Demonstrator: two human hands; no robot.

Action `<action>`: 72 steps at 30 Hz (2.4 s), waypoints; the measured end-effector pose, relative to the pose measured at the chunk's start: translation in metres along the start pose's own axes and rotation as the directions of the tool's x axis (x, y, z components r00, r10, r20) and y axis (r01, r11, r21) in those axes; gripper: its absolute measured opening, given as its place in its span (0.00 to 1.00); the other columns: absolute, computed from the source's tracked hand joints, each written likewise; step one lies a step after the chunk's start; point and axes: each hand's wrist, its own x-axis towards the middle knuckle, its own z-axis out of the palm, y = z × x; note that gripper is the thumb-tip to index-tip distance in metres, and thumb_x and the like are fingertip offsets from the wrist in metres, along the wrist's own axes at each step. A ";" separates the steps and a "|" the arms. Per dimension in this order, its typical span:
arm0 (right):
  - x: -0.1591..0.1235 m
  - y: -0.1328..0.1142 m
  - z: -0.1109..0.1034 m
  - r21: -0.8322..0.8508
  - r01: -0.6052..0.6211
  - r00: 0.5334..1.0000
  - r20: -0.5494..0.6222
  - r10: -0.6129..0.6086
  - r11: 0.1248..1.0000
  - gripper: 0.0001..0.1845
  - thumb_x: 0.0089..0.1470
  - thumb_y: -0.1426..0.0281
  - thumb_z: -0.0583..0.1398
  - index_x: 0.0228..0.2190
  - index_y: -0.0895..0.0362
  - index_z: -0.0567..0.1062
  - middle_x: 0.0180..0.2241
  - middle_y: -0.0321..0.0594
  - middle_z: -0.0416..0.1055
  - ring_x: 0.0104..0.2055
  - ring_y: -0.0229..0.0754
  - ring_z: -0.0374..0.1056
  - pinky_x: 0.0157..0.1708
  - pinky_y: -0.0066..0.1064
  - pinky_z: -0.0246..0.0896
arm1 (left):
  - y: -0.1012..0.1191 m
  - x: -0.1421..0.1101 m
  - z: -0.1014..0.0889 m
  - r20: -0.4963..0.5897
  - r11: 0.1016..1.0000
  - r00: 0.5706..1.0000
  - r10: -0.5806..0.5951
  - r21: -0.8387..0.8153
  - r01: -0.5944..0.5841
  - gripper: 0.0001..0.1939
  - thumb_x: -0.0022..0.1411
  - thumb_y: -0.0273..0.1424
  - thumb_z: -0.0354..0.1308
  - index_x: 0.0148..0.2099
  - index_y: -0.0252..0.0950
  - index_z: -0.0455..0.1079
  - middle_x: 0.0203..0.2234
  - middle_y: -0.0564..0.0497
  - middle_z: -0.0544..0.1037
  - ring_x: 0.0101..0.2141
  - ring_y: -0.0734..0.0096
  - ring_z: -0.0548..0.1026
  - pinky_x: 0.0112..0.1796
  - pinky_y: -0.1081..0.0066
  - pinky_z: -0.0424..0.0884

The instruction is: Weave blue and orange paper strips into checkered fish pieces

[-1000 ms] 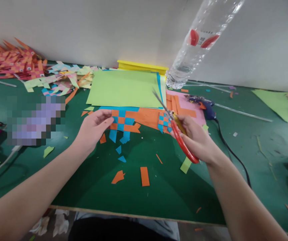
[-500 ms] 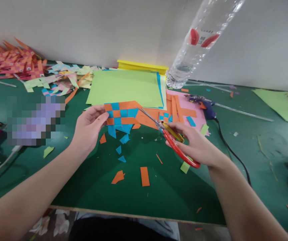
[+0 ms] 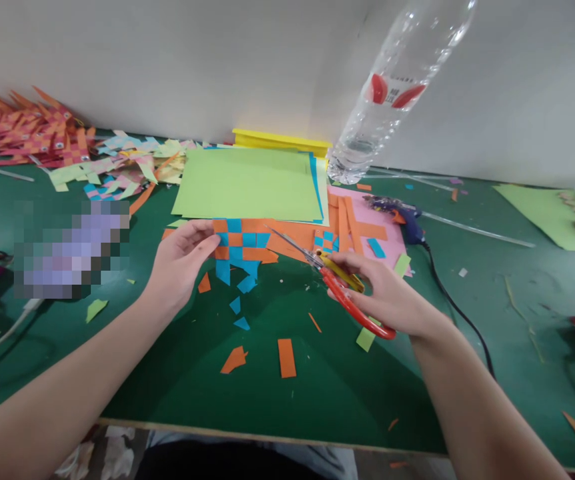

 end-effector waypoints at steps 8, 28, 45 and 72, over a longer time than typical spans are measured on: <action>0.000 -0.002 0.000 0.028 0.007 1.000 0.016 -0.008 1.000 0.21 0.47 0.62 0.62 0.45 0.52 0.75 0.42 0.42 0.77 0.42 0.48 0.73 0.43 0.43 0.69 | 0.001 -0.001 0.000 0.022 1.000 1.000 0.010 0.003 -0.010 0.08 0.54 0.32 0.64 0.38 0.37 0.73 0.32 0.52 0.76 0.33 0.71 0.75 0.39 0.68 0.73; 0.000 0.001 -0.003 0.095 -0.011 0.995 0.099 0.002 0.995 0.18 0.50 0.60 0.61 0.43 0.53 0.74 0.42 0.41 0.76 0.44 0.48 0.72 0.43 0.41 0.67 | 0.001 -0.001 0.000 0.042 1.000 0.999 0.027 -0.013 -0.027 0.07 0.54 0.31 0.65 0.37 0.37 0.74 0.32 0.52 0.77 0.33 0.71 0.76 0.39 0.69 0.74; 0.001 0.005 -0.003 0.112 0.016 0.993 0.111 -0.029 0.994 0.18 0.52 0.60 0.61 0.44 0.54 0.75 0.43 0.41 0.76 0.44 0.47 0.72 0.43 0.39 0.67 | -0.001 0.000 -0.003 0.070 0.998 0.997 0.043 -0.046 -0.040 0.05 0.55 0.29 0.65 0.37 0.38 0.75 0.32 0.54 0.78 0.32 0.73 0.75 0.37 0.72 0.73; 0.001 0.000 -0.003 0.114 0.027 0.997 0.074 -0.036 0.993 0.18 0.53 0.58 0.59 0.42 0.55 0.75 0.40 0.43 0.77 0.42 0.46 0.73 0.42 0.40 0.70 | 0.001 0.001 -0.001 0.044 0.997 0.999 0.023 -0.068 -0.020 0.07 0.53 0.28 0.65 0.37 0.37 0.74 0.31 0.53 0.77 0.31 0.72 0.75 0.34 0.72 0.73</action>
